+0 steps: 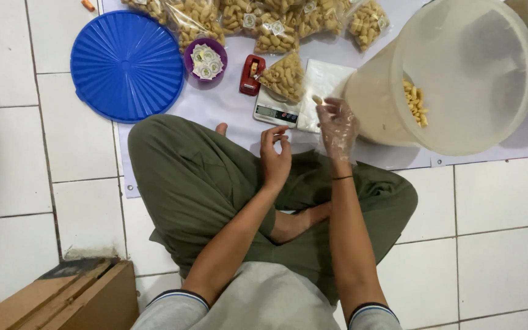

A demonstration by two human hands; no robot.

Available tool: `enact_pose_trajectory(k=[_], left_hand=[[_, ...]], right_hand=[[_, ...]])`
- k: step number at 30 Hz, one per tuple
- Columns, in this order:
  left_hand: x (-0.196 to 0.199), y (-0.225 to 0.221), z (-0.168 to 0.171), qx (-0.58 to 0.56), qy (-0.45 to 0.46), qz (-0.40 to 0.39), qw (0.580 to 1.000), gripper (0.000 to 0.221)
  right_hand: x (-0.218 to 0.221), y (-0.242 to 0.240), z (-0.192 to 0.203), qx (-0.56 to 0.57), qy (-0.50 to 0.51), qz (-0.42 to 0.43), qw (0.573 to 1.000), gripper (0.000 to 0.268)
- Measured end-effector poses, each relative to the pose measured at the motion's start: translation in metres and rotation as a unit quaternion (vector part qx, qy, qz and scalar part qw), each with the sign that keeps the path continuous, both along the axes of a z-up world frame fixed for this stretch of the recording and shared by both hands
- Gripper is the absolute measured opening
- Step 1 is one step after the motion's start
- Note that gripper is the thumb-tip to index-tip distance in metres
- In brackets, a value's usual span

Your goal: Manually filling small plastic bags with snacks from a large container and weighing them on a digital scale.

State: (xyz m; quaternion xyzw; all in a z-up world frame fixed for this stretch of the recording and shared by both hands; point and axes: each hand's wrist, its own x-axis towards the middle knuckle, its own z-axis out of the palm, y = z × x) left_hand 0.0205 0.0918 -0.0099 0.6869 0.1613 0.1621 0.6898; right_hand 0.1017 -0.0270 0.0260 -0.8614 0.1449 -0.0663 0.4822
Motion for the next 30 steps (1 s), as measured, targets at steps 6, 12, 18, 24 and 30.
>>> enact_pose_trajectory(k=[6, 12, 18, 24, 30], left_hand=[[0.003, 0.007, 0.008, -0.021, -0.014, 0.064, 0.998, 0.033], [0.0, 0.002, -0.01, -0.035, 0.0, 0.018, 0.999, 0.025], [-0.01, -0.013, 0.011, -0.011, -0.022, -0.125, 0.992, 0.028], [-0.009, -0.01, 0.001, 0.012, -0.033, -0.169, 0.985, 0.028], [-0.009, -0.007, 0.003, 0.032, -0.008, -0.183, 0.982, 0.024]], right_hand=[[-0.011, -0.003, -0.007, 0.08, -0.065, -0.064, 0.993, 0.017], [-0.028, -0.032, -0.015, 0.054, -0.087, -0.088, 0.991, 0.012], [-0.034, -0.045, -0.018, -0.006, -0.072, -0.087, 0.994, 0.014], [-0.036, -0.039, -0.005, -0.005, -0.063, -0.097, 0.993, 0.014], [-0.033, -0.031, -0.004, -0.013, -0.08, -0.083, 0.993, 0.019]])
